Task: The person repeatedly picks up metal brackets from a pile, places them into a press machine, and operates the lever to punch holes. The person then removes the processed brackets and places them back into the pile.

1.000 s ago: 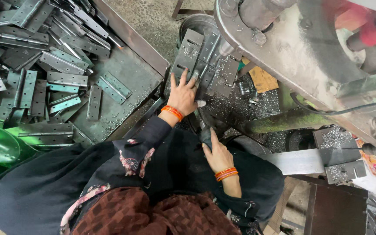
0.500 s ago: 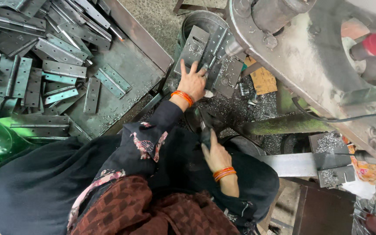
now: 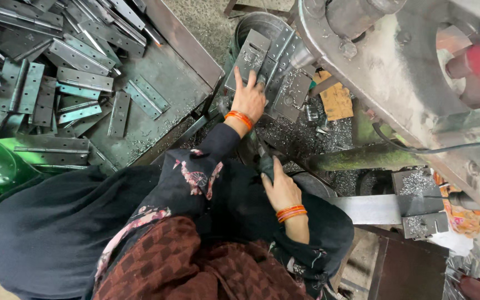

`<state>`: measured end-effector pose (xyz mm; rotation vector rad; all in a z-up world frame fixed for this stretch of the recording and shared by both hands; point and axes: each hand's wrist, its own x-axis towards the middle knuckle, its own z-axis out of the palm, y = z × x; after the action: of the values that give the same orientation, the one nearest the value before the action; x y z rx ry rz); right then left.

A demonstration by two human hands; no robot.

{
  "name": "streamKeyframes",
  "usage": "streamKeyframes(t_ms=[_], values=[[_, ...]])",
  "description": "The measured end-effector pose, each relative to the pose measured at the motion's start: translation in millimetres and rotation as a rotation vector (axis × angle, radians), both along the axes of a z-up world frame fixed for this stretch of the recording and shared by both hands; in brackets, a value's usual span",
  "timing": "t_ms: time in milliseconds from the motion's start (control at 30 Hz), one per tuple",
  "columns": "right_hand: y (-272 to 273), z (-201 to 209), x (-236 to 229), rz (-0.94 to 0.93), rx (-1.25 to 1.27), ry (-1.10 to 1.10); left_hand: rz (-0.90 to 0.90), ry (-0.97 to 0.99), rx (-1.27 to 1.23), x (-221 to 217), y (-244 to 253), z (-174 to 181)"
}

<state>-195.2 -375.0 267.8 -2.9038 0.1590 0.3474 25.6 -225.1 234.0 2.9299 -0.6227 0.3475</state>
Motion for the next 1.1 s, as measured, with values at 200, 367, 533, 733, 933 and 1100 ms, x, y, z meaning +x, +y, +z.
streamKeyframes(t_ms=[200,367,533,733,933,1100], values=[[25.6,-71.8,-23.1,-0.166,0.082,0.261,0.013,-0.046,-0.02,16.9,-6.4,-8.9],[11.4,-73.6,-28.2,-0.08,0.002,0.268,0.019,-0.196,-0.163,4.0,2.4,-24.8],[0.3,-9.0,-2.7,-0.032,-0.01,0.123,0.008,-0.111,-0.148,20.0,-7.7,-21.9],[8.7,-38.3,-4.3,-0.086,-0.014,0.272,0.003,-0.035,-0.117,45.1,-21.5,-18.9],[15.5,-83.7,-22.2,-0.093,0.011,0.261,0.001,-0.072,-0.133,28.5,-12.8,-28.6],[5.5,-25.7,-7.1,-0.05,-0.041,0.174,0.001,-0.041,-0.034,24.8,-8.2,-22.6]])
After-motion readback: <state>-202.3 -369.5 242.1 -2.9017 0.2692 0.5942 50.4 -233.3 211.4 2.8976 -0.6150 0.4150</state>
